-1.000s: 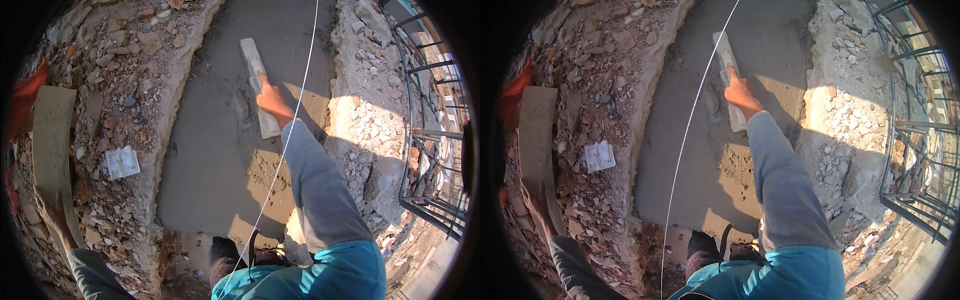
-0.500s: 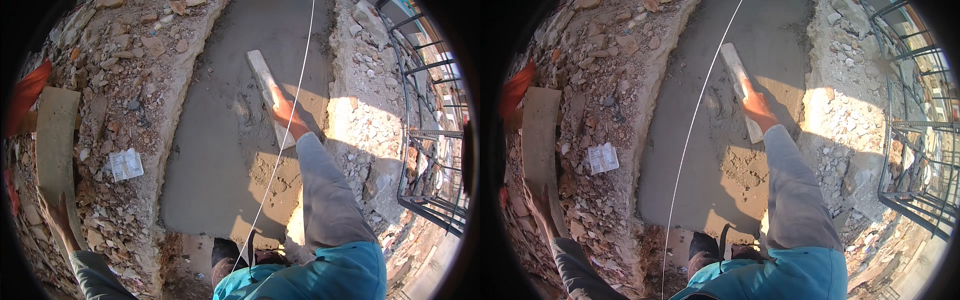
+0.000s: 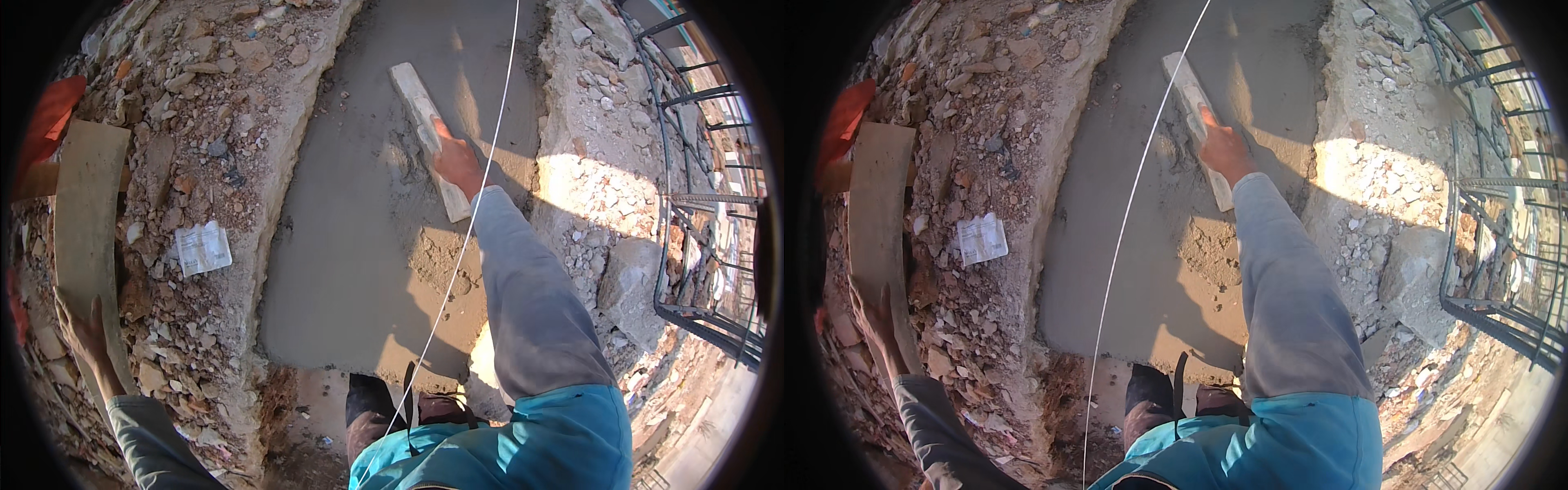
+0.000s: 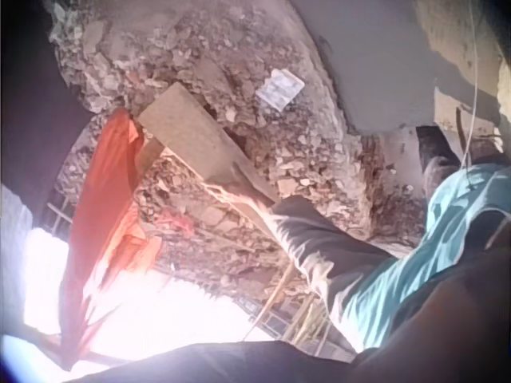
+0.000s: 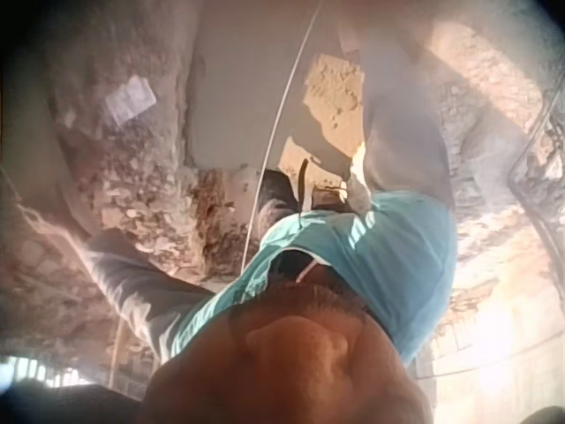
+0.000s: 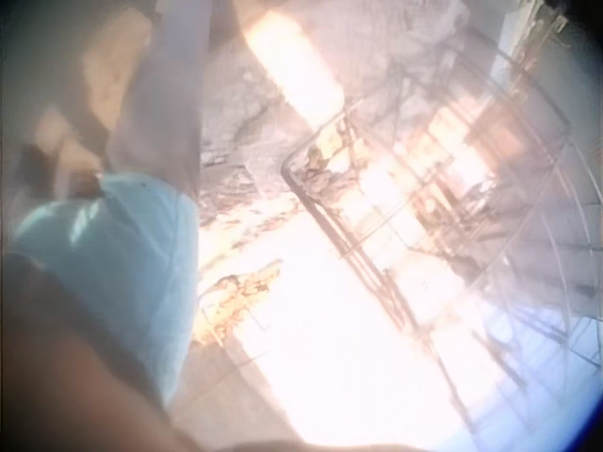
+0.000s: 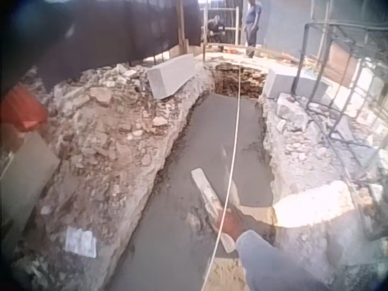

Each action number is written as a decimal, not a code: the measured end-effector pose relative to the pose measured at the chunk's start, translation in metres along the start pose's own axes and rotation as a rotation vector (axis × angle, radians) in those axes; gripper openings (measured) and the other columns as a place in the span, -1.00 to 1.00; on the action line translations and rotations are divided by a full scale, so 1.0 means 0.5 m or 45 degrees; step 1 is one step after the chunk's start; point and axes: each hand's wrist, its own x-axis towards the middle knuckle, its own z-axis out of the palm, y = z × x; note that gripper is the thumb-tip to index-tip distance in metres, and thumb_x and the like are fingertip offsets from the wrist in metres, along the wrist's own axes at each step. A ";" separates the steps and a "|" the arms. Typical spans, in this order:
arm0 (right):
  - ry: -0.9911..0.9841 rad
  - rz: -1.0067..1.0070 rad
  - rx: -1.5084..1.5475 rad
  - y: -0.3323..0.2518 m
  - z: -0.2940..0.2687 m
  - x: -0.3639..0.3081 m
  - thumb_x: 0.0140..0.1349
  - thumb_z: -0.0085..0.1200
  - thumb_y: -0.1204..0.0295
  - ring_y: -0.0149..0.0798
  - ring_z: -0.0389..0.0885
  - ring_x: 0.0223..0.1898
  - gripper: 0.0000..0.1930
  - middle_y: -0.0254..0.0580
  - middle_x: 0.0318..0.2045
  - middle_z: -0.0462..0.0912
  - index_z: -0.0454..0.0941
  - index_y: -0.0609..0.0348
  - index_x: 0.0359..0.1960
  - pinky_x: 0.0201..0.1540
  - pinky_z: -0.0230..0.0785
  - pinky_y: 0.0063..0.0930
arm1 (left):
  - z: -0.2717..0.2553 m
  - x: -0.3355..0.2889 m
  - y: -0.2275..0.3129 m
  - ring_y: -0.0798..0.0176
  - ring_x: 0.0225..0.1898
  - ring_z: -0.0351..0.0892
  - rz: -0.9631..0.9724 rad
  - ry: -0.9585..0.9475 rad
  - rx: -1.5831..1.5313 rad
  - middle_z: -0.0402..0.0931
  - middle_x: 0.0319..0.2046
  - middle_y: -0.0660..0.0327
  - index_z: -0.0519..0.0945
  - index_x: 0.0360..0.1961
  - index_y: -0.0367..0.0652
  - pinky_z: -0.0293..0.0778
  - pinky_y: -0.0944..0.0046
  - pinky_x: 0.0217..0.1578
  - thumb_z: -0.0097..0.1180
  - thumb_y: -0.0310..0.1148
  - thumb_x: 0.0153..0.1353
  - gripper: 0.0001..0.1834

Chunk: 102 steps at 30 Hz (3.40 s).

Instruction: The person levels wet cement in a trench using a trowel and then a wooden board to smooth the surface.

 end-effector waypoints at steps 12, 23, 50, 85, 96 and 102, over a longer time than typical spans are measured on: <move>0.090 0.163 0.194 0.110 0.024 -0.250 0.15 0.01 0.44 0.36 0.58 -0.20 -0.16 0.36 -0.29 0.61 -0.15 -0.17 0.45 -0.08 0.42 0.04 | -0.010 -0.011 0.020 -0.14 0.28 0.26 -0.138 -0.038 0.052 0.20 0.32 -0.08 0.10 0.43 0.03 0.27 0.00 0.21 0.30 -0.16 0.07 -0.07; 0.208 0.329 0.147 0.125 -0.054 0.127 0.18 0.03 0.37 0.28 0.55 0.00 -0.20 0.36 -0.07 0.56 -0.12 -0.02 0.42 0.09 0.37 -0.01 | -0.009 -0.009 0.008 -0.16 0.27 0.26 -0.157 -0.101 0.032 0.22 0.30 -0.10 0.14 0.42 -0.02 0.24 -0.01 0.22 0.33 -0.14 0.03 -0.06; -0.265 0.028 0.026 0.023 -0.034 0.029 0.24 -0.08 0.44 0.22 0.56 -0.01 -0.25 0.30 -0.14 0.58 -0.13 -0.08 0.45 0.06 0.39 -0.03 | -0.014 -0.006 0.033 -0.17 0.24 0.31 -0.158 -0.056 0.032 0.25 0.28 -0.10 0.17 0.40 -0.03 0.29 -0.01 0.18 0.30 -0.04 0.06 -0.09; 0.209 0.417 0.144 0.176 -0.038 -0.046 0.17 0.03 0.38 0.29 0.61 -0.18 -0.22 0.32 -0.28 0.63 -0.07 0.10 0.41 -0.08 0.46 0.03 | 0.003 0.013 0.054 -0.14 0.24 0.31 -0.109 -0.044 0.072 0.27 0.28 -0.07 0.17 0.40 -0.03 0.29 -0.02 0.18 0.30 0.05 0.04 -0.05; 0.177 0.162 0.575 0.048 0.038 -0.307 0.17 0.03 0.43 0.36 0.54 -0.08 -0.19 0.39 -0.17 0.58 -0.12 -0.05 0.44 0.02 0.36 0.03 | -0.016 0.001 0.024 -0.15 0.22 0.33 -0.165 -0.108 0.149 0.29 0.27 -0.06 0.14 0.41 0.00 0.31 -0.04 0.16 0.29 0.05 0.04 -0.04; 0.370 0.598 0.440 0.188 -0.045 -0.202 0.21 0.03 0.39 0.36 0.57 -0.14 -0.28 0.39 -0.22 0.59 0.01 0.01 0.40 -0.03 0.39 0.07 | -0.011 0.011 0.032 -0.16 0.21 0.34 -0.099 -0.086 0.029 0.30 0.25 -0.08 0.16 0.40 -0.01 0.32 -0.05 0.15 0.29 0.07 0.04 -0.04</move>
